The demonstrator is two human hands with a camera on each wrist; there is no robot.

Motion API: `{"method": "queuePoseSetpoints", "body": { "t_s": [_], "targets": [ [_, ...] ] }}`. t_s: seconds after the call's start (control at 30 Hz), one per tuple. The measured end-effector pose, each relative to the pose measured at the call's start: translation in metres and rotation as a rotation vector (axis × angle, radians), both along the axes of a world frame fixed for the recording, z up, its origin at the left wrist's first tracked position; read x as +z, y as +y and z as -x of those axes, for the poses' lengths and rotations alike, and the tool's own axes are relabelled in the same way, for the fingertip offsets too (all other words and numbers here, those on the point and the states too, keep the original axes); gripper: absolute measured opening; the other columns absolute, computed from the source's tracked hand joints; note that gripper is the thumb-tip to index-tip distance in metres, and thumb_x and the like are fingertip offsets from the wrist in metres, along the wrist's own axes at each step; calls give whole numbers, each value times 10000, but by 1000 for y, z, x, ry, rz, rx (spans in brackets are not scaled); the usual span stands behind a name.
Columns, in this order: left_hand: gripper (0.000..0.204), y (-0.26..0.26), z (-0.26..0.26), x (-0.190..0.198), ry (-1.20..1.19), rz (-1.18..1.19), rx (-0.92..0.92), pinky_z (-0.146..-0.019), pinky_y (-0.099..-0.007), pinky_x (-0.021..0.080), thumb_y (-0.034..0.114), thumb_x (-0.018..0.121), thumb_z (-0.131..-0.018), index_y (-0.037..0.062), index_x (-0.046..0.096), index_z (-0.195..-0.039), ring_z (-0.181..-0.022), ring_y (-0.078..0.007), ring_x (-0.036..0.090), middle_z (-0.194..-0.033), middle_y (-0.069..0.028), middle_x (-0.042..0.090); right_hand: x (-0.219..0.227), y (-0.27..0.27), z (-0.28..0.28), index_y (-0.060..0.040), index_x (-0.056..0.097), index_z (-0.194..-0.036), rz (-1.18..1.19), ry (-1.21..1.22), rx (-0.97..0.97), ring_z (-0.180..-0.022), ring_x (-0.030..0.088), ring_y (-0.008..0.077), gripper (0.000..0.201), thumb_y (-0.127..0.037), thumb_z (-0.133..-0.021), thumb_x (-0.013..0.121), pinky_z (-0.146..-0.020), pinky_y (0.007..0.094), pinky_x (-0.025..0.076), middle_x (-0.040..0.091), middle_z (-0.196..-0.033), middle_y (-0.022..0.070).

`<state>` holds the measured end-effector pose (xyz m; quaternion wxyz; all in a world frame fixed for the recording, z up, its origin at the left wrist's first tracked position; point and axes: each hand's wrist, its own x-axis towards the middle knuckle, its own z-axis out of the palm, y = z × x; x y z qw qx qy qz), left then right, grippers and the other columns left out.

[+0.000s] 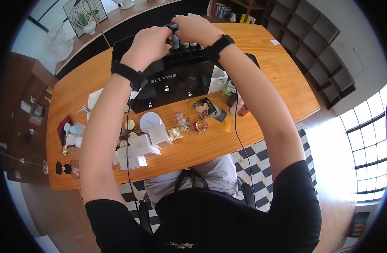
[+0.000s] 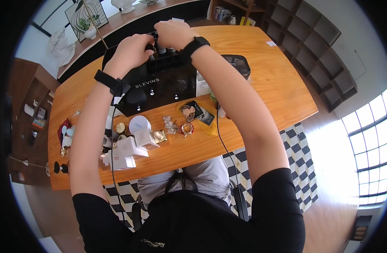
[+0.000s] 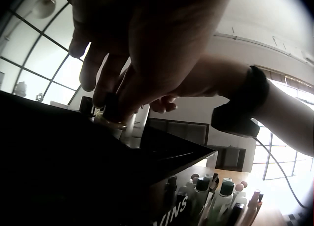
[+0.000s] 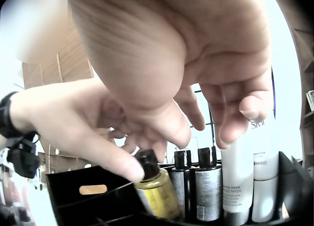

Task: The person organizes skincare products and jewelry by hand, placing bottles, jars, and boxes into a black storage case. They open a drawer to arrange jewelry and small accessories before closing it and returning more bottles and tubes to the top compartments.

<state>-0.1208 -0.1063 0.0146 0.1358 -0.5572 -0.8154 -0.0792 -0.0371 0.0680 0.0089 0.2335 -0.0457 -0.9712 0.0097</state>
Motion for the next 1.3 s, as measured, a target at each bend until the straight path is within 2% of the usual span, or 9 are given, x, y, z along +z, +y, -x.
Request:
{"method": "queuePoseSetpoints", "body": {
  "t_s": [0.03, 0.27, 0.47, 0.6, 0.73, 0.8, 0.9, 1.03, 1.3],
  "targets": [
    [221, -5, -4, 1, 38, -21, -21, -926, -464, 593, 164, 802, -909, 75, 775, -1109, -1019, -374, 749, -1058, -151, 784, -5, 4, 11, -53, 768, -1072, -40, 46, 19, -968, 781, 379, 253, -214, -880, 730, -859, 467, 619, 797, -990, 177],
    [219, -51, -35, 28, 260, -345, -241, -874, -456, 558, 165, 782, -920, 72, 759, -1118, -953, -351, 722, -1044, -110, 768, -36, 16, 44, -30, 763, -1010, -28, 74, 47, -962, 781, 403, 213, -179, -858, 759, -858, 471, 621, 796, -978, 194],
    [216, -84, -77, 56, 145, -392, -319, -868, -411, 531, 132, 773, -928, 75, 748, -1135, -929, -312, 700, -1040, -87, 752, -20, 6, 8, -57, 763, -1000, -57, 220, 72, -967, 776, 390, 237, -255, -872, 774, -855, 487, 626, 794, -969, 179],
    [232, -87, -106, 58, 110, -430, -469, -864, -414, 523, 87, 782, -899, 57, 729, -1123, -945, -331, 681, -1017, -105, 731, 10, 0, -80, -68, 780, -1123, 133, 345, 116, -888, 774, 387, 344, -334, -907, 793, -813, 475, 620, 780, -909, 188],
    [224, -70, -137, 45, 27, -304, -596, -815, -421, 478, 65, 789, -861, 19, 723, -1070, -909, -345, 657, -965, -116, 708, 32, -4, -191, -30, 747, -1113, 299, 193, 87, -678, 686, 267, 323, -307, -950, 777, -638, 386, 512, 711, -783, 142],
    [211, -49, -149, 29, -21, -306, -653, -817, -423, 491, 61, 788, -851, 26, 734, -1053, -894, -326, 669, -930, -109, 704, 18, 5, -234, -6, 719, -1141, 379, 113, -1, -640, 486, 61, 259, -187, -971, 793, -576, 276, 377, 570, -780, 1],
    [173, -9, -168, 3, -72, -320, -720, -824, -426, 508, 89, 784, -868, 38, 738, -1027, -905, -314, 695, -913, -101, 710, -5, 17, -288, -23, 734, -1103, 402, 36, -201, -617, 601, 216, 312, -270, -917, 781, -608, 356, 469, 690, -761, 126],
    [141, 48, -201, -38, -104, -202, -765, -831, -427, 520, 133, 773, -886, 66, 748, -1007, -937, -289, 734, -920, -85, 737, -40, 30, -338, -32, 735, -1103, 426, -38, -461, -678, 649, 258, 302, -247, -893, 772, -666, 374, 513, 720, -807, 135],
    [62, 117, -250, -107, -32, -83, -759, -852, -418, 483, 74, 739, -868, 80, 775, -919, -957, -256, 742, -931, -80, 754, -112, 55, -353, -55, 748, -1101, 496, -69, -446, -868, 742, 383, 276, -275, -939, 713, -780, 447, 563, 782, -912, 160]
  ]
}}
